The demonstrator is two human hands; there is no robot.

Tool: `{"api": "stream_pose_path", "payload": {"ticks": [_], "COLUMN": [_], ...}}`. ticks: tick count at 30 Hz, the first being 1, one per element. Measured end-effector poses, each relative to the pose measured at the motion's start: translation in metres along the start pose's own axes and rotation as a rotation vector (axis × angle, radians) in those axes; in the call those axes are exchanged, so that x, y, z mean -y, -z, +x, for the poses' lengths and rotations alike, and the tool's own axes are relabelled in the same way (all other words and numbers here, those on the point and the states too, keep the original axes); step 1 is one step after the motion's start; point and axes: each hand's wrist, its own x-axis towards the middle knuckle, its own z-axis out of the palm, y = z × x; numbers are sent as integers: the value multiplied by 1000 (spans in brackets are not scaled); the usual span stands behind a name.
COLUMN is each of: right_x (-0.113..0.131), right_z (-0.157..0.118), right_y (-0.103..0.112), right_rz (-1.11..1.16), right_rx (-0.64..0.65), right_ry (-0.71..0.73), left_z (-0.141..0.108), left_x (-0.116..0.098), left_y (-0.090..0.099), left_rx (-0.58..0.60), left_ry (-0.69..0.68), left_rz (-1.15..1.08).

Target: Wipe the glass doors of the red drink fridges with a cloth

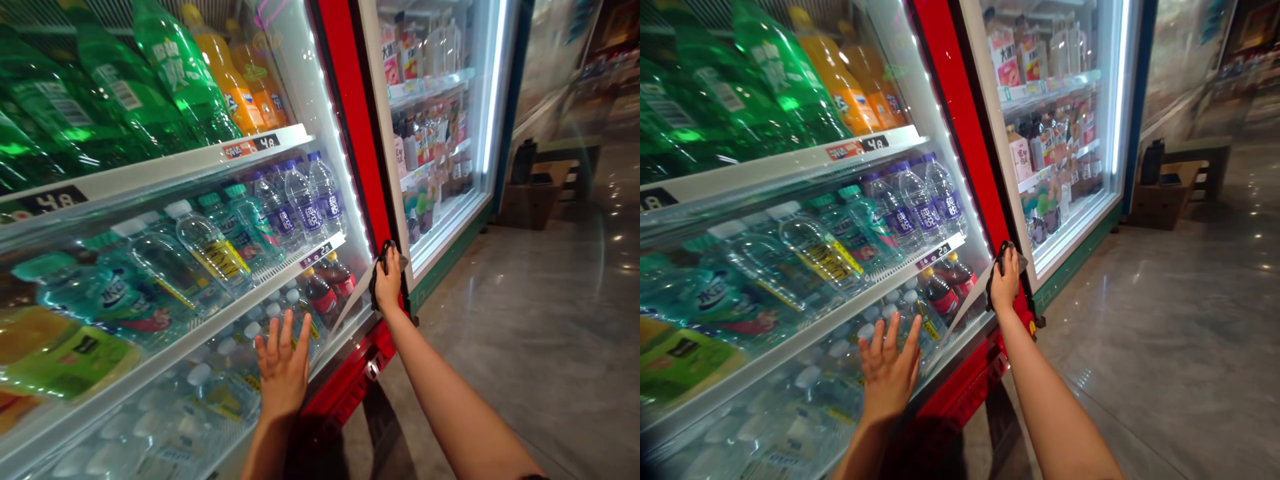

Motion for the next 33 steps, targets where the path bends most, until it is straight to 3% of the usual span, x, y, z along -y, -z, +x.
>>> {"api": "stream_pose_path", "payload": {"ticks": [3, 6, 8, 11, 14, 17, 20, 22, 24, 26, 28, 31, 33], "right_x": [-13, 0, 25, 55, 48, 30, 42, 65, 83, 85, 76, 72, 88], "right_z": [-36, -55, -57, -64, -80, -90, -96, -106, -120, -129, -129, -119, -122], "right_y": [8, 4, -3, -3, 10, 15, 2, -5, -2, 9, 21, 24, 16], "right_rz": [-37, -42, -36, -27, -69, -119, -121, -136, -169, -189, -186, -149, -125], "right_rx": [-42, -21, 19, 186, 293, 183, 112, 155, 279, 452, 531, 339, 239], "right_ry": [-74, -73, -13, 205, 293, 150, 109, 191, 355, 567, 669, 454, 340], "left_z": [-5, -14, -20, -29, -40, -56, -73, -83, -93, -102, -110, -122, -128], "left_x": [-1, -6, -9, -8, -2, 6, 12, 17, 21, 27, 33, 46, 55], "left_y": [3, 1, 0, 1, 7, 15, 25, 30, 36, 43, 49, 59, 64], "left_rx": [4, -24, -48, -54, -60, -68, -77, -85, -93, -105, -110, -108, -113], "left_ry": [13, 56, 77, 93, 123, 177, 228, 249, 263, 278, 286, 285, 295], "left_rz": [-1, -1, -16, -39, -24, -23, -14, 6, 27, 44, 57, 75, 86]}}
